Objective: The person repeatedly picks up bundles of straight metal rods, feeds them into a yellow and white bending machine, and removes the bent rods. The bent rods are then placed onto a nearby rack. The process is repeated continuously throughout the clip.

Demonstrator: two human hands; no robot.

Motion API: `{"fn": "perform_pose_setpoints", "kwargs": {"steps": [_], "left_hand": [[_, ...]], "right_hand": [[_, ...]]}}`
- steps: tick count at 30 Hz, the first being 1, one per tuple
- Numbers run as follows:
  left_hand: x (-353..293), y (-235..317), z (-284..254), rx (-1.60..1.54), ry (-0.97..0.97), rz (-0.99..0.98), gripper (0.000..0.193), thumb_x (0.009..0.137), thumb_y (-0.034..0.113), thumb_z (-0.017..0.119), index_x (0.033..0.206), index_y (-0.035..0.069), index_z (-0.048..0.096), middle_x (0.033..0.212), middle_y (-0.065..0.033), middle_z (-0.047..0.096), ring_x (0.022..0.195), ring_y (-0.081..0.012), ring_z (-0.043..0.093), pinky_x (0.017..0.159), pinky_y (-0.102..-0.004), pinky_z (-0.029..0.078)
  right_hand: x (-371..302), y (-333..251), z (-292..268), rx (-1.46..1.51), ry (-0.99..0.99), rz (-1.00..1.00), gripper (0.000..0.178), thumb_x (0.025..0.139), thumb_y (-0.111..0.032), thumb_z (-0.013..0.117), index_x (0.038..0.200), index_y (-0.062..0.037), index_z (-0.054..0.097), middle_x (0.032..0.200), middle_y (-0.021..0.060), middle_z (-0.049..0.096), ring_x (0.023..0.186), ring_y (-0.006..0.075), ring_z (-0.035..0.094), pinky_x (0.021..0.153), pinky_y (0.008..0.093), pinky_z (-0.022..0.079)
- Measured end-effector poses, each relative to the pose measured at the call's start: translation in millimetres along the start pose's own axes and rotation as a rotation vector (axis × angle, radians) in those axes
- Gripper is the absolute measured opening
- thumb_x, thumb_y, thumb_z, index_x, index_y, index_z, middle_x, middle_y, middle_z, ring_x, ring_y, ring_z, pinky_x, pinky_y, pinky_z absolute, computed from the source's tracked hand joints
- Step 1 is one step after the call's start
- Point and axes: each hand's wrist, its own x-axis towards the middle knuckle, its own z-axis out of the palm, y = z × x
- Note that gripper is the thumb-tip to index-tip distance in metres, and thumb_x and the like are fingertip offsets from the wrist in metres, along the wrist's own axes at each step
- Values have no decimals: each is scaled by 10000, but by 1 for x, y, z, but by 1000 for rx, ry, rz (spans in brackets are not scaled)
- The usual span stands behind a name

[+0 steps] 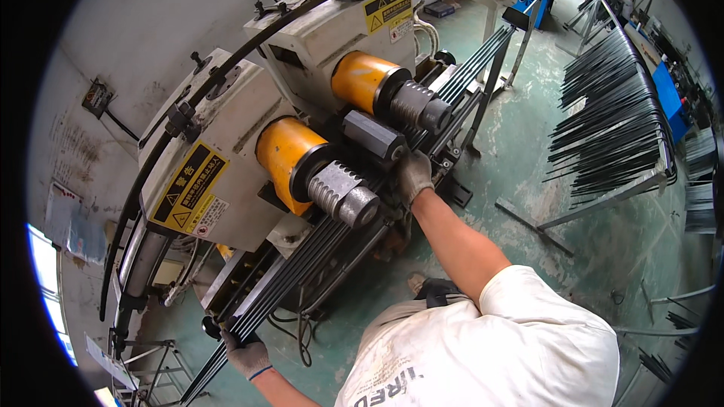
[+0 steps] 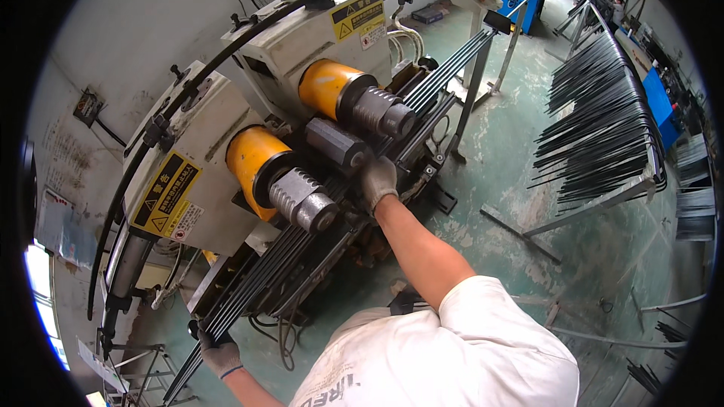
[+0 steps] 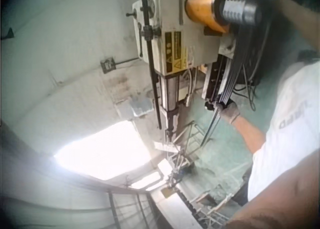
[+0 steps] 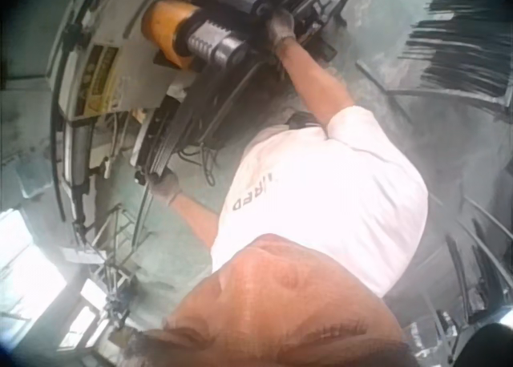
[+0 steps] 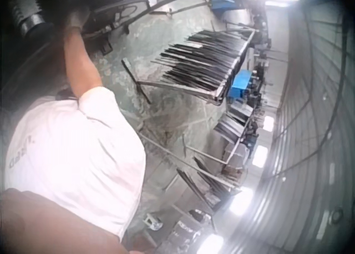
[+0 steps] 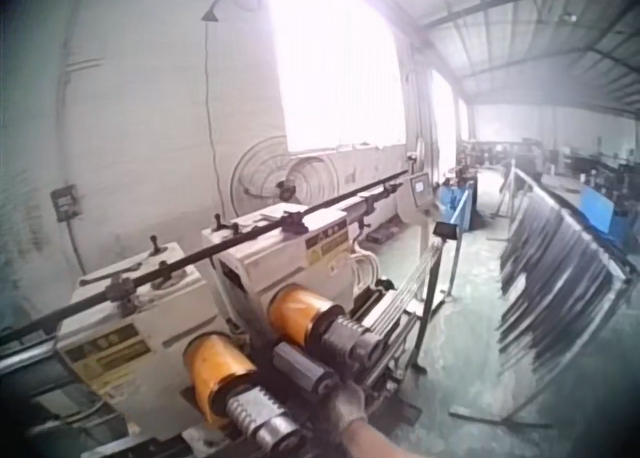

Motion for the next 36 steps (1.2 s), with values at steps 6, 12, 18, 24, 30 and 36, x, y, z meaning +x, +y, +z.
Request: {"fn": "perform_pose_setpoints", "kwargs": {"steps": [6,12,18,24,30,36], "left_hand": [[-13,-65,34,-16,1,-68,343,1099,277,678,1252,-19,760,1253,-138,790,1237,-303,709,1163,-491,524],[-54,-89,98,-78,66,-209,340,1132,285,617,1371,62,713,1402,-133,728,1333,-330,657,1182,-548,512],[-22,-42,25,-94,209,31,289,1143,235,602,1243,1,739,1235,-136,785,1223,-295,729,1124,-469,579],[-48,-78,73,-59,186,44,300,1126,280,650,1254,23,736,1209,-108,786,1191,-288,728,1116,-461,563],[-65,-87,96,15,90,-136,338,1134,361,620,1321,98,720,1291,-73,767,1243,-292,700,1075,-520,563],[-61,-24,44,-205,75,-71,364,1111,289,651,1399,66,660,1374,-122,730,1316,-341,672,1178,-576,511]], "right_hand": [[-39,-40,-11,547,3,262,468,1118,-483,619,1059,-38,750,880,60,709,766,181,689,700,371,529],[-47,-2,-46,67,0,-173,413,1142,-367,597,1163,5,774,1038,30,758,944,133,678,888,333,532],[-69,70,-118,267,-99,253,508,1129,-420,661,1265,65,725,1111,47,773,1001,144,703,942,335,562],[-97,118,-130,89,-217,439,477,1129,-400,653,1236,59,720,1061,77,783,905,182,713,857,355,573],[-106,135,-113,-82,-446,248,349,1126,-338,633,1143,-10,752,1013,51,770,835,149,660,792,337,545],[-149,134,-117,-156,-391,370,304,1107,-339,674,1127,-47,758,947,31,762,802,129,686,708,294,534]]}}
